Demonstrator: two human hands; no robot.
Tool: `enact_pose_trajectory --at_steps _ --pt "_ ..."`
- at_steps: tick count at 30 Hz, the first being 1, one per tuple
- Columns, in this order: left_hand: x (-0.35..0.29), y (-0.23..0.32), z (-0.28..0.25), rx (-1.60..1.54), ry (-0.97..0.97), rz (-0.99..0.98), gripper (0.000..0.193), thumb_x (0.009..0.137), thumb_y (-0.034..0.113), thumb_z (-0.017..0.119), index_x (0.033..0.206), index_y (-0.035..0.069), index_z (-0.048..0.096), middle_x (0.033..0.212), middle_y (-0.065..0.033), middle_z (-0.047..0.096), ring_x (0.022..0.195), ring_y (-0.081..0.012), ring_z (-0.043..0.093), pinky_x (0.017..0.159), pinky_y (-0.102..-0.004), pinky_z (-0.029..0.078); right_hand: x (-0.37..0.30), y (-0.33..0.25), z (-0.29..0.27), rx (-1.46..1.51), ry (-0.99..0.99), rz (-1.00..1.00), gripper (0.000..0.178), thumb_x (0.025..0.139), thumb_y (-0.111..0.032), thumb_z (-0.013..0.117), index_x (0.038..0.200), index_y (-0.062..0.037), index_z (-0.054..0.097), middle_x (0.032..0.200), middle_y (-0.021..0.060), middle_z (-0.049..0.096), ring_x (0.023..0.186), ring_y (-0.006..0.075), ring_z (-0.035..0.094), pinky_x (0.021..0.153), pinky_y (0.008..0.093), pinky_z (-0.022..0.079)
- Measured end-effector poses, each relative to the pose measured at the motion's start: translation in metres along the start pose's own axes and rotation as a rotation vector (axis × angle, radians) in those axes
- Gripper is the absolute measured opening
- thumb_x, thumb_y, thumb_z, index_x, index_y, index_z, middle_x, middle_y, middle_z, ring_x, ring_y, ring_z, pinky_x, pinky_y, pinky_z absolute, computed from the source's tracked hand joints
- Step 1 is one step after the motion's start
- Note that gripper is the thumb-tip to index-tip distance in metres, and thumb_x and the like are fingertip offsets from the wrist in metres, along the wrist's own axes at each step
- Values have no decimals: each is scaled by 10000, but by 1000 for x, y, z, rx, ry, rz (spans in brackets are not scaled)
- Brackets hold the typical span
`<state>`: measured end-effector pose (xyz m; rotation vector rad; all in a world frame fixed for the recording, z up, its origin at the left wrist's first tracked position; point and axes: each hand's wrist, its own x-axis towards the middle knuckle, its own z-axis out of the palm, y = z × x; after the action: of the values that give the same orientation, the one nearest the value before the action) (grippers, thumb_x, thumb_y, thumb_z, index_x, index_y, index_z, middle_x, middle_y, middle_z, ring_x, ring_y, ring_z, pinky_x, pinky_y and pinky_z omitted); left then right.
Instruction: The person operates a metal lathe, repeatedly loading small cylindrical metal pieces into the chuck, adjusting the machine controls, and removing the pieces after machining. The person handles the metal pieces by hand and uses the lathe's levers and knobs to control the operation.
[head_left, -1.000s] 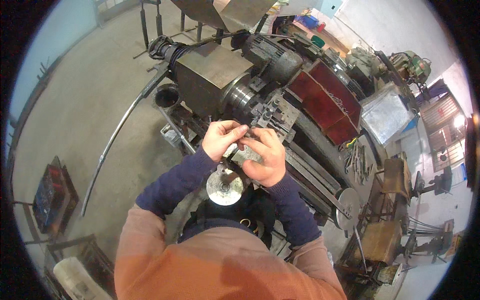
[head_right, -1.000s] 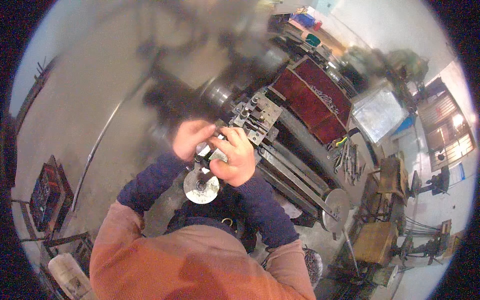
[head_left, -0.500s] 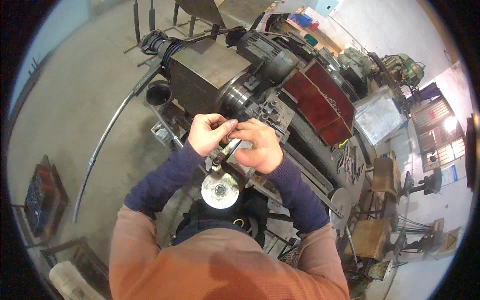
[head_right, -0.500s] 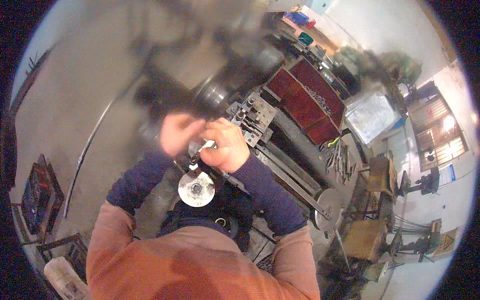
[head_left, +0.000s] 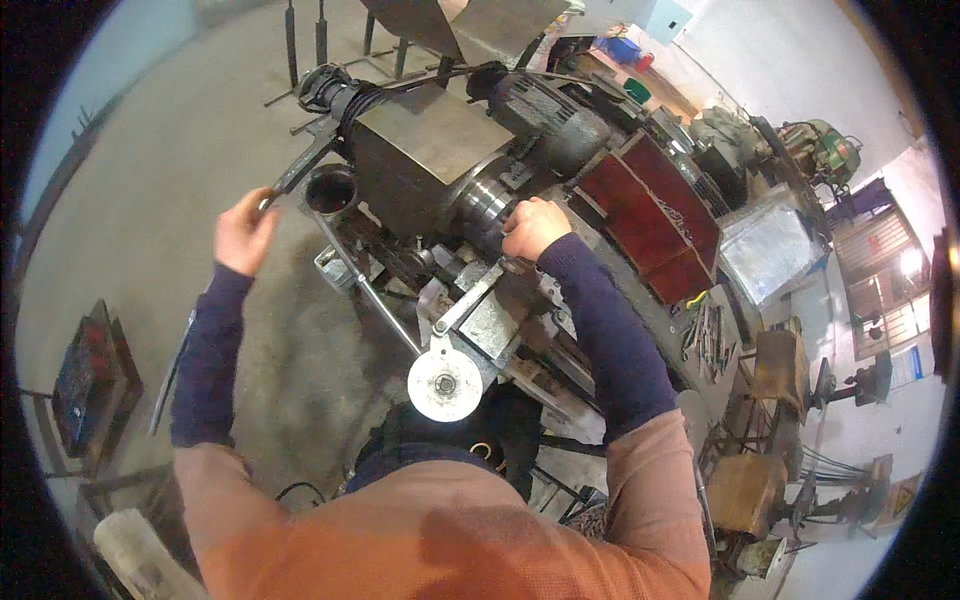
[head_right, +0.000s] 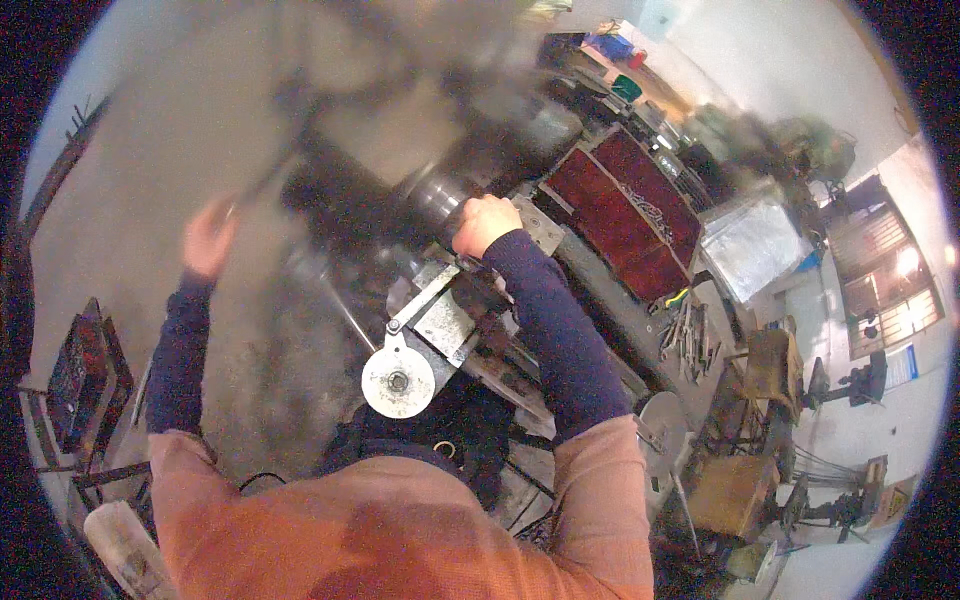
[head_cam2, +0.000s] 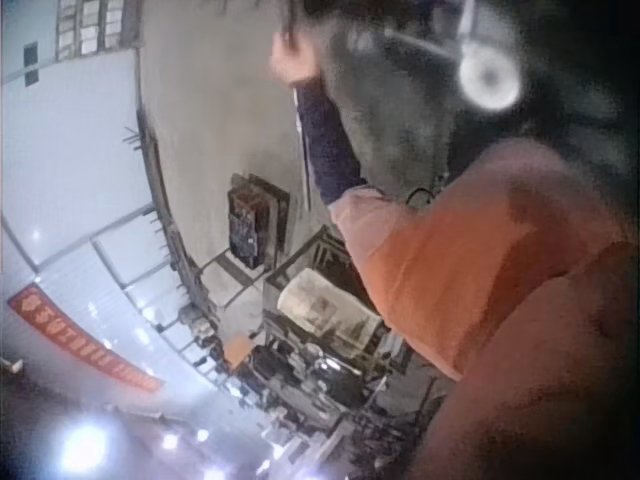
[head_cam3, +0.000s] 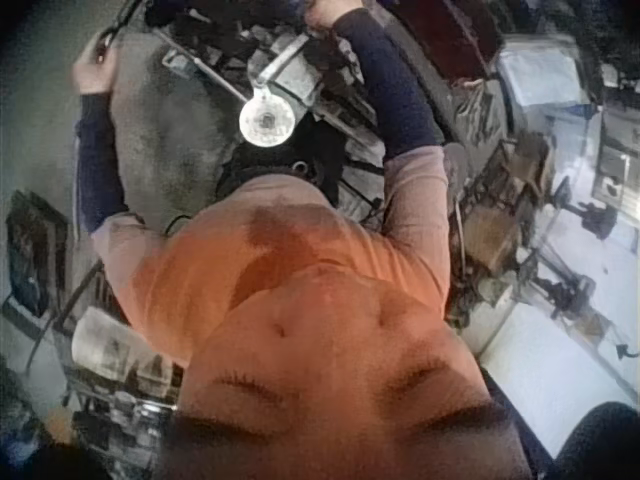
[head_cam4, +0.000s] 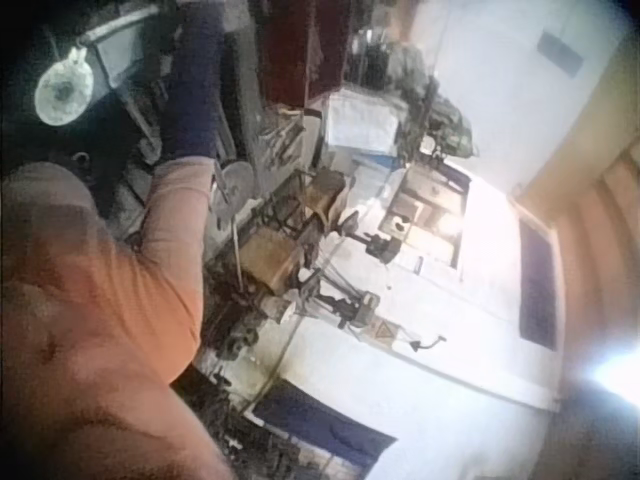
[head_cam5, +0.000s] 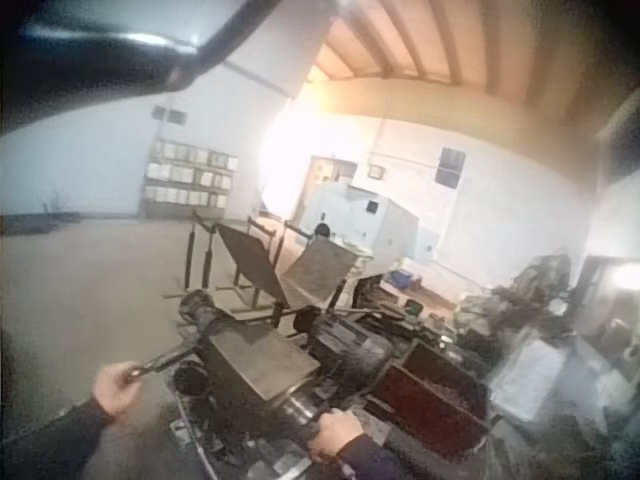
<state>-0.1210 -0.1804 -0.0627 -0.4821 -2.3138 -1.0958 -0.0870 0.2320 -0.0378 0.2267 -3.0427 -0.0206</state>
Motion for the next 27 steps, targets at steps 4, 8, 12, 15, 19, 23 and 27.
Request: enact_pose_trajectory --at_steps 4,8,12,15,19,23,27 --pt "-35 -45 -64 294 90 -103 272 746 100 552 1009 63 608 652 -102 599 587 -188 591 602 -293 459 4 -7 -18 200 -88 5 230 534 -203 629 718 -80 694 733 155 643 721 296 634 701 367 509" --pt "-72 -58 -88 410 -123 -207 371 746 165 581 1105 78 554 781 -126 623 757 -279 617 681 -355 466 9 -11 -24 265 -165 21 233 546 -202 635 737 -85 698 769 165 644 753 309 634 736 363 507" --pt "-78 -52 -76 572 -296 -261 451 737 265 630 1135 84 520 785 -135 616 781 -308 605 687 -398 469 22 -7 -17 228 -241 80 244 547 -189 641 751 -68 697 801 191 640 778 323 633 771 360 500" --pt "-60 -68 -67 779 -422 -295 429 742 284 637 1114 100 529 795 -139 619 797 -322 600 690 -425 475 26 -5 -17 243 -263 75 252 549 -186 635 753 -51 693 785 207 634 773 324 633 771 363 500" --pt "-22 -153 -79 1107 -556 -286 308 780 196 581 1078 121 575 856 -133 637 851 -313 604 722 -410 491 21 -5 -16 263 -229 45 250 547 -192 621 743 -55 694 705 196 625 709 332 629 733 363 505" --pt "52 -185 -101 1221 -520 -388 221 758 105 562 968 106 630 947 -113 634 892 -292 605 738 -384 498 21 -10 -27 318 -272 51 254 539 -186 609 742 -60 696 688 200 620 666 331 626 703 364 511" --pt "64 -208 -92 1141 -393 -493 190 763 99 559 937 108 632 961 -91 637 909 -281 607 756 -389 498 18 -7 -23 252 -214 34 257 545 -197 608 752 -77 701 698 190 625 673 324 626 704 364 510"
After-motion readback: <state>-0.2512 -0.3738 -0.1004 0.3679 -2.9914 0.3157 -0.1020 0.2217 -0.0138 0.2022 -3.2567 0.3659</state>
